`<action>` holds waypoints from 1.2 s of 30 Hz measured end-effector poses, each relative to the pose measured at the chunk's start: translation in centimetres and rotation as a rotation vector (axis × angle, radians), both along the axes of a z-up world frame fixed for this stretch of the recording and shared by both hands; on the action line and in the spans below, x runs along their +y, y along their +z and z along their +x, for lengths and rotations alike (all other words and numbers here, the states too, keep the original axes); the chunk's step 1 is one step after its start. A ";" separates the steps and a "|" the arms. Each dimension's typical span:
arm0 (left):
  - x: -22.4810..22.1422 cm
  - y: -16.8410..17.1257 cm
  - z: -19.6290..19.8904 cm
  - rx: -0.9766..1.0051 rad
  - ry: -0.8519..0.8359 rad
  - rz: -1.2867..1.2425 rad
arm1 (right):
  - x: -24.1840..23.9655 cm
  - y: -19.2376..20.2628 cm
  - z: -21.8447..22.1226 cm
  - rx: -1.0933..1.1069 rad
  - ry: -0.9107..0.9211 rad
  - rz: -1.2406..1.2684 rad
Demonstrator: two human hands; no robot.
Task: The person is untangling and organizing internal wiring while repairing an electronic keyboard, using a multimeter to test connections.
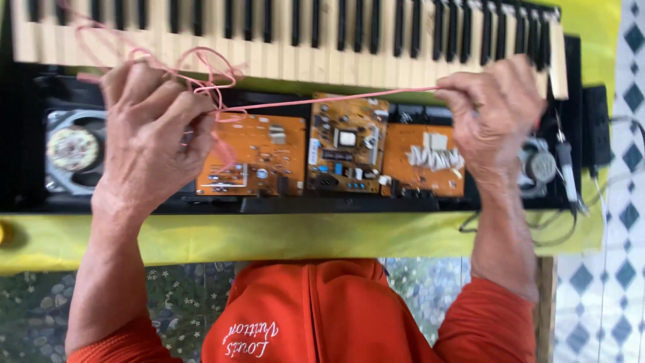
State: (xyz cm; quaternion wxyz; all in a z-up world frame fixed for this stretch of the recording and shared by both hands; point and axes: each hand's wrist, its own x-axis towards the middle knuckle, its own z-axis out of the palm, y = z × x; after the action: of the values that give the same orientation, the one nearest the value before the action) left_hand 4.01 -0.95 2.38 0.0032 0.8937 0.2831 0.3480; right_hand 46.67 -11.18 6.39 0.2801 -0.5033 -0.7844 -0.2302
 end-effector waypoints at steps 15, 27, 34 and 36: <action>-2.1 -3.5 1.5 0.065 -0.004 0.004 | -3.3 -6.1 -0.4 0.562 -0.073 0.017; -2.2 -3.9 2.7 -0.005 0.067 0.133 | -5.2 -6.4 -1.4 0.252 -0.083 -0.120; -2.7 -2.7 3.5 -0.073 0.083 0.126 | -5.7 -6.1 -2.9 0.183 -0.246 -0.088; -2.2 -3.4 3.3 -0.065 0.081 0.178 | -5.6 -6.3 -2.5 0.253 -0.191 -0.049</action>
State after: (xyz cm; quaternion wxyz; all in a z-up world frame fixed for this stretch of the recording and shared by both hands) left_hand 7.30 -3.17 -0.99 -0.0809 0.8666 0.2868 0.4003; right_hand 44.22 -16.79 0.07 0.3409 -0.6072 -0.6969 -0.1713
